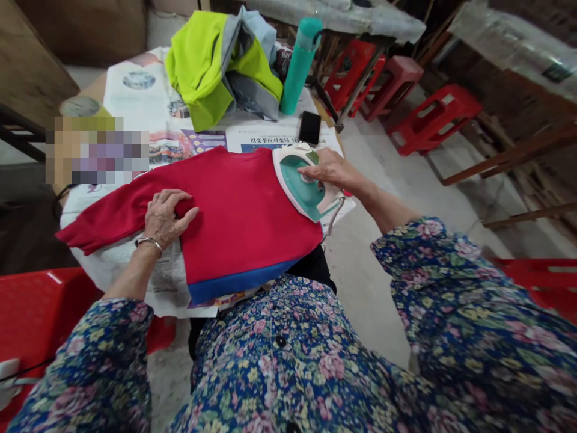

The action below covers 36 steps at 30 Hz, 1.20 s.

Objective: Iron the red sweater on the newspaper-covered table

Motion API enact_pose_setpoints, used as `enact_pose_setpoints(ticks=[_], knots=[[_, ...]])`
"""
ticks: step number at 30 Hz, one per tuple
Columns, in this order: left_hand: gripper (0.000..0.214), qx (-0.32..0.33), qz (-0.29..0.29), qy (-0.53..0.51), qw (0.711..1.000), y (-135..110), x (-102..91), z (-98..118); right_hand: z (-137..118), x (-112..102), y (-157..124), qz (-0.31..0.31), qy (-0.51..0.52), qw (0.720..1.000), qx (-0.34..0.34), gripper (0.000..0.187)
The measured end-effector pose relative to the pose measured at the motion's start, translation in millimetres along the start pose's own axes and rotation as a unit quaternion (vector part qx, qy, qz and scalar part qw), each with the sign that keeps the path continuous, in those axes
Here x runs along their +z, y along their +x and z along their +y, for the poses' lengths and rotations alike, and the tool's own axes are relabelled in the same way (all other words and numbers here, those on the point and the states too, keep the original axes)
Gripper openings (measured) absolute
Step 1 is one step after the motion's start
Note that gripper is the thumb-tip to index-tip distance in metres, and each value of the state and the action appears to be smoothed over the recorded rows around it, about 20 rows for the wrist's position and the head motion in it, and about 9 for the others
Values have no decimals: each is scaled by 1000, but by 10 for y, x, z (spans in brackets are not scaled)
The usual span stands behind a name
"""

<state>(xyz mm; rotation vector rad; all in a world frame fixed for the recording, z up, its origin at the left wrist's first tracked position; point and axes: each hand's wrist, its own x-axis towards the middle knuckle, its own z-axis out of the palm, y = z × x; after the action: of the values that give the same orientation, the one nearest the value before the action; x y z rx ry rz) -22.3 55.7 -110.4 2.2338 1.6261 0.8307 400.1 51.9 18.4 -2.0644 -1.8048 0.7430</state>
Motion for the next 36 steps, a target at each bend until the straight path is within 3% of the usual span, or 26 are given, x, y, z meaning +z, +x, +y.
enact_pose_setpoints(ticks=[9,13,16,22,27,31,36], knots=[[35,-5,-15,20,1000,-27,-19,5,51,-25,-636,-86,-15,994,72,31],[37,2,-16,16,1000,-38,-28,-12,-64,37,-825,-77,-27,991,110,32],[35,7,-13,20,1000,-40,-31,-30,-61,81,-735,-45,-55,994,87,31],[37,19,-19,52,998,-33,-28,-30,34,135,-185,53,-47,997,17,36],[38,8,-31,65,997,-18,-34,2,-63,108,-16,58,-39,998,3,33],[38,9,-36,70,997,-12,-40,18,-43,131,-244,32,-43,998,23,31],[37,20,-31,76,996,-27,-28,5,27,175,-777,-16,-41,996,71,28]])
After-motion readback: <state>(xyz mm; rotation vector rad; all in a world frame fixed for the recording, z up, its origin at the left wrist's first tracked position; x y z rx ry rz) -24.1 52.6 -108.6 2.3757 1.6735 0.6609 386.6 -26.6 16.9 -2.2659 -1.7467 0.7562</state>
